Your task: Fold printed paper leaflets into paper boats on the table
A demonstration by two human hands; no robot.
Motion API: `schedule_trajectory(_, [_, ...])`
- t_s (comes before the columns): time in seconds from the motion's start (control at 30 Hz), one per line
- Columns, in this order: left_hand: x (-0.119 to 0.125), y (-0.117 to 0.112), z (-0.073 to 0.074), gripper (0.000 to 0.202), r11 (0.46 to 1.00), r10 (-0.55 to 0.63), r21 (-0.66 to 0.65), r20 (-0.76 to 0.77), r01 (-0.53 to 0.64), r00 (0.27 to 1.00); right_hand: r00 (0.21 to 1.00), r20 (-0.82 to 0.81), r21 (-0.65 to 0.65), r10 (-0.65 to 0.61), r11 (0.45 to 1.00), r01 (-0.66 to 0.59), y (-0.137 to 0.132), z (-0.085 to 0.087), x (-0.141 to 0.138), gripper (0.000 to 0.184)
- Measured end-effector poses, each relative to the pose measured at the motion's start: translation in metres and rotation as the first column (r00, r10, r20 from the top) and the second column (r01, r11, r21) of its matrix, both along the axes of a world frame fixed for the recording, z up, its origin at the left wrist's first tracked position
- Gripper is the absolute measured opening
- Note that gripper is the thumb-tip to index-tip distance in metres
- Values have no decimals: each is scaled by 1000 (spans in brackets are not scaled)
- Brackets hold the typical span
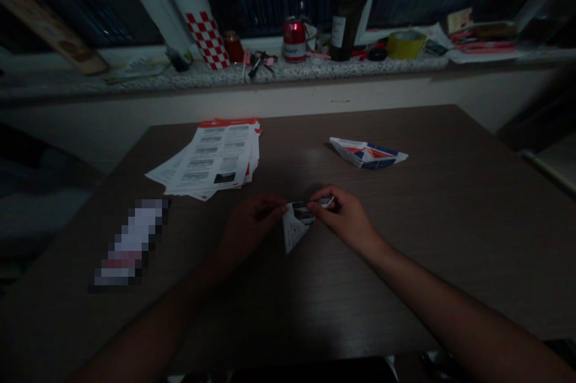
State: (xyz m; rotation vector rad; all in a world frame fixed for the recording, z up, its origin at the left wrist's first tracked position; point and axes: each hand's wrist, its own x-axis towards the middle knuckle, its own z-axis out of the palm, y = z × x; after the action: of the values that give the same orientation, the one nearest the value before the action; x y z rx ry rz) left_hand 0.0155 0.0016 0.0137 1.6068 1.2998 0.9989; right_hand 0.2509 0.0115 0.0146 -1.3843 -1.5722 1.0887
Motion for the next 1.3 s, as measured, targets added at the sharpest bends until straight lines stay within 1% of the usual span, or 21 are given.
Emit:
schedule_trajectory(0.2, [0, 0, 6, 14, 1000, 19, 3, -34, -19, 999, 1000, -29, -25, -1, 1000, 0, -1, -1, -1, 27])
schedule_trajectory(0.27, [0, 1, 6, 14, 1000, 31, 4, -39, -31, 999, 994, -110, -68, -2, 998, -6, -1, -1, -1, 30])
schedule_trajectory(0.37, [-2, 2, 5, 15, 997, 73, 13, -35, -73, 997, 961, -274, -156, -32, 988, -12, -1, -2, 0, 38])
schedule_trajectory(0.43, [-3, 3, 5, 16, 995, 98, 30, -22, -97, 995, 942, -329, -211, -74, 977, 3, 0, -3, 1, 42])
schedule_trajectory(0.5, [-4, 3, 4, 16, 993, 107, 48, -13, -106, 994, 931, -350, -240, -104, 971, 18, 1, -4, 2, 44])
schedule_trajectory(0.67, [-5, 3, 3, 17, 993, 105, 46, -25, -104, 994, 921, -377, -216, -100, 976, 17, 2, -5, 4, 40])
schedule_trajectory(0.93, [-4, 3, 2, 16, 994, 101, 33, 28, -102, 994, 927, -370, -189, -65, 982, -7, 1, -4, 4, 37])
schedule_trajectory(1.3, [-5, 3, 3, 15, 995, 91, 37, 12, -92, 996, 901, -423, -189, -90, 982, 9, 2, -6, 5, 39])
